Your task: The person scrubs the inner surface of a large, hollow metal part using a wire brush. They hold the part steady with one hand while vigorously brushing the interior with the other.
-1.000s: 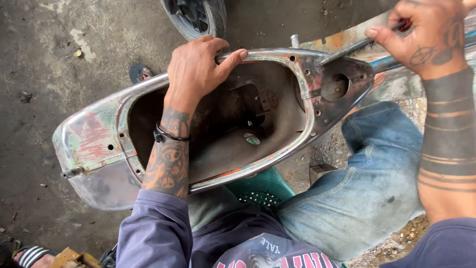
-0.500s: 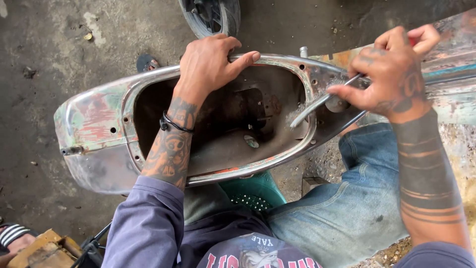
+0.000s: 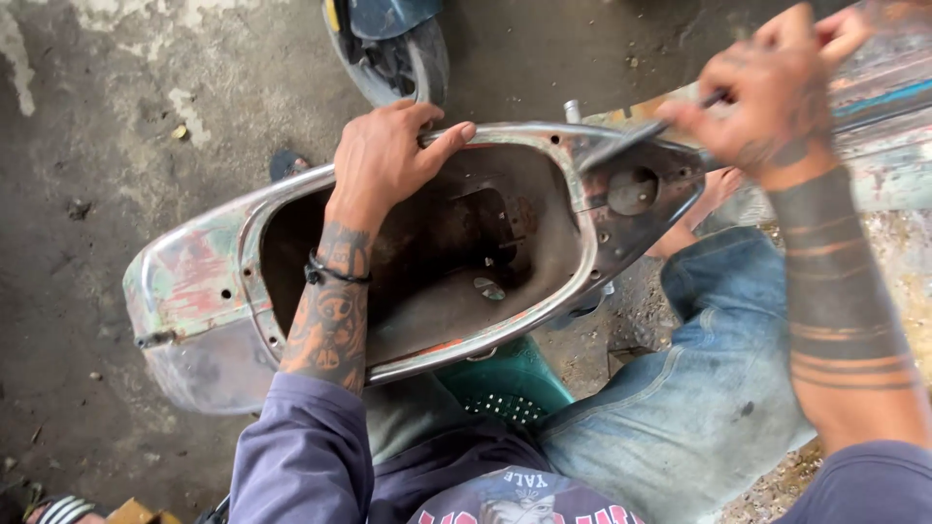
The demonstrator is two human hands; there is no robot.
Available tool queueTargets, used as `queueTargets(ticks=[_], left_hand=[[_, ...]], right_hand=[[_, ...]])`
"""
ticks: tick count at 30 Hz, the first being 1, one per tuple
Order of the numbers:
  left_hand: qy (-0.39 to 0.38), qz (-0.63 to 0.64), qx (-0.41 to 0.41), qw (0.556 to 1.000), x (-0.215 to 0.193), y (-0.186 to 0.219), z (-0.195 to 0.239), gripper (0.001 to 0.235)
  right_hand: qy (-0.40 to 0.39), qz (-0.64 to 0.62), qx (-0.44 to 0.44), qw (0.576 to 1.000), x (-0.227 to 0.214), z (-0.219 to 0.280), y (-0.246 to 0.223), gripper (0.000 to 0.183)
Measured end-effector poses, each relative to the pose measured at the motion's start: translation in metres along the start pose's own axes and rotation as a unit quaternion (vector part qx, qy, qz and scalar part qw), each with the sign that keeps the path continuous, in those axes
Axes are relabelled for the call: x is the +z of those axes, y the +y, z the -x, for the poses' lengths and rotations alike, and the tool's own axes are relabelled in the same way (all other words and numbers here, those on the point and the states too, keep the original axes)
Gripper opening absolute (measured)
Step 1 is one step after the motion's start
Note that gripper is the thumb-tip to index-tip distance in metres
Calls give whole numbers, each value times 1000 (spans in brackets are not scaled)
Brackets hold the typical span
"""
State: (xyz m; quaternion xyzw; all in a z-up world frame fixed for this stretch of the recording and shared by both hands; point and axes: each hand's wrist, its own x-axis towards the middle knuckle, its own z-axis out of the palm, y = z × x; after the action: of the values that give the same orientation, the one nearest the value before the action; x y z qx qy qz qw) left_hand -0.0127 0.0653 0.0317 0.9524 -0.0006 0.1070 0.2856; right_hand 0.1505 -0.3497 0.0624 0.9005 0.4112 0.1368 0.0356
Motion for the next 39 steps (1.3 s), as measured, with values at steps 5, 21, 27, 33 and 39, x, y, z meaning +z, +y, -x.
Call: queueTargets(ticks=[5,21,27,33,39], left_hand=[[-6,-15,-10,1000,2,1,-3,59],[-22,-21,-23,999,-2,3,-7,60],[-41,-28,-36,998,-4,4,-4,62],[-27,-10,-35,999,-3,4,-6,62],[-43,-18,-33,998,-2,4,1,60]], right_hand=[[64,-55,-119,989,-49,-28,-86,70],[99,-11,-26,995,-39,-28,-56,57],[119,-18,-112,986,-25,-26,-49,60],[102,4,-85,991,-47,-28,-75,63],[83,-30,-27,996,-21,-22,-35,55]])
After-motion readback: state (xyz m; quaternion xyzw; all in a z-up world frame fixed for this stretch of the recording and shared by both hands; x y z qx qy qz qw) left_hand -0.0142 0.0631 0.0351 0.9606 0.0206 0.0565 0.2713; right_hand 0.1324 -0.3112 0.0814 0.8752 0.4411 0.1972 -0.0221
